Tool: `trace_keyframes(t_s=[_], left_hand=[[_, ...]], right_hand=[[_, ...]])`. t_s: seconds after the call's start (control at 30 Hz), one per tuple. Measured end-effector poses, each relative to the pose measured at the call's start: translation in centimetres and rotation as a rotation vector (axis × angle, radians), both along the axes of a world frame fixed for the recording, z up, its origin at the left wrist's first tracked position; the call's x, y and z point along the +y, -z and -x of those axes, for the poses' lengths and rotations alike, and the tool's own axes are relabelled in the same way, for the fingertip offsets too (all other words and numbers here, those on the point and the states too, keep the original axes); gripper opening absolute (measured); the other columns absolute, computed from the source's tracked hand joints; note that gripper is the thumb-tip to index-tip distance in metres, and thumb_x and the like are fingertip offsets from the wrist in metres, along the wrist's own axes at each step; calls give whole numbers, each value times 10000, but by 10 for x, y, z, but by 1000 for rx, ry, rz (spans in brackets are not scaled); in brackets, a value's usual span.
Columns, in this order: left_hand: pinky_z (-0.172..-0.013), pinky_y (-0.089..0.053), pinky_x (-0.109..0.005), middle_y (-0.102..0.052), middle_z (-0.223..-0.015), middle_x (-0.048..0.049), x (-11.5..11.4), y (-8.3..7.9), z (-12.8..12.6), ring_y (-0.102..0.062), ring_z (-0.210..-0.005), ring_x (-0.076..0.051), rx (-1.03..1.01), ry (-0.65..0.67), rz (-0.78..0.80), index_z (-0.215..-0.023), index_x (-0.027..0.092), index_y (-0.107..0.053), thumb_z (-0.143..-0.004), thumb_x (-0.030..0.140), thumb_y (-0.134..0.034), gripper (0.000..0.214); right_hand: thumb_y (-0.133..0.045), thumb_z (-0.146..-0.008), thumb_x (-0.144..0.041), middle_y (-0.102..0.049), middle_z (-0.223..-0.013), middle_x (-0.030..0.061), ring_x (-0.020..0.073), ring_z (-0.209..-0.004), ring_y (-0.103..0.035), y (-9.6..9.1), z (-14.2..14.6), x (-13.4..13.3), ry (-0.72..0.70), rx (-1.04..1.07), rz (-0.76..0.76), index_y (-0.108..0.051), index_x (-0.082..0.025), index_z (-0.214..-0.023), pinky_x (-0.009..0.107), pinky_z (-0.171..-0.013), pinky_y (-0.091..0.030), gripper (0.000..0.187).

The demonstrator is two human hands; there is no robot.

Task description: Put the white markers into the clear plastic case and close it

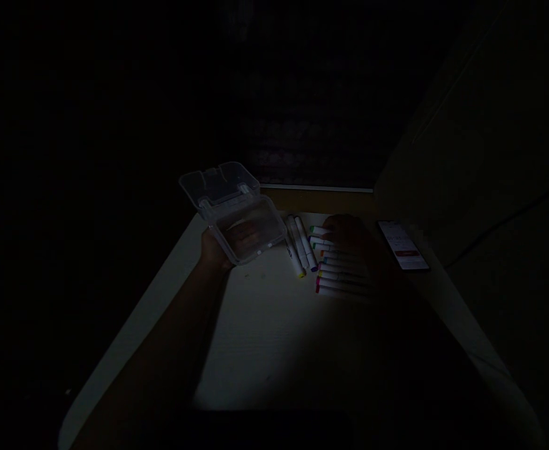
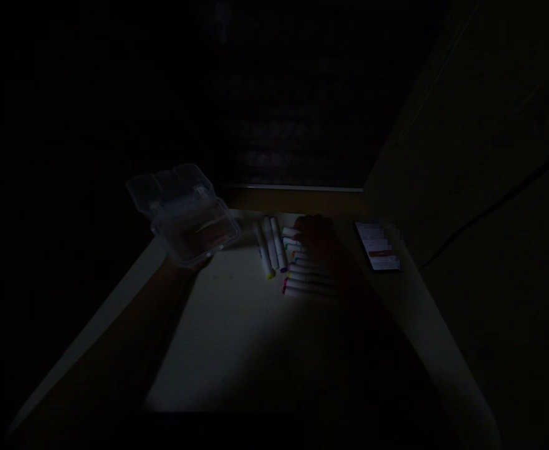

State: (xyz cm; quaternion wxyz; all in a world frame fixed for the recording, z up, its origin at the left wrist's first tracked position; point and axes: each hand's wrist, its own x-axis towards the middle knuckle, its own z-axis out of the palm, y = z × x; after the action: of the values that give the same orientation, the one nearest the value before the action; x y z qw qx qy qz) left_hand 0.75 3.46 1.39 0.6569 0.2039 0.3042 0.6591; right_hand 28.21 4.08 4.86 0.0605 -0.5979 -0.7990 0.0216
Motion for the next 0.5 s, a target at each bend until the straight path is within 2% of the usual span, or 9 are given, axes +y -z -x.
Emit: trace_keyframes(t_s=[0.27, 0.5], left_hand=[[-691, -600, -388, -697, -835, -152, -8, -18, -6, -706, -825, -266, -15, 6, 142, -1307, 75, -514, -919, 313, -294, 505], [-683, -601, -355, -700, -837, -124, -9, -16, -4, -702, -797, -251, -41, 10, 110, -1265, 96, -544, -898, 293, -370, 451]], right_hand=[[-529, -885, -340, -700, -1103, 77, 235, -1041, -614, -41, 7, -24, -16, 98, -145, -676, -182, -1063, 335, -894, -424, 280], [-573, -874, -354, -718, -1005, 49, 213, -939, -639, -60, 8, -46, -120, 371, -389, -691, -187, -1048, 322, -850, -453, 269]])
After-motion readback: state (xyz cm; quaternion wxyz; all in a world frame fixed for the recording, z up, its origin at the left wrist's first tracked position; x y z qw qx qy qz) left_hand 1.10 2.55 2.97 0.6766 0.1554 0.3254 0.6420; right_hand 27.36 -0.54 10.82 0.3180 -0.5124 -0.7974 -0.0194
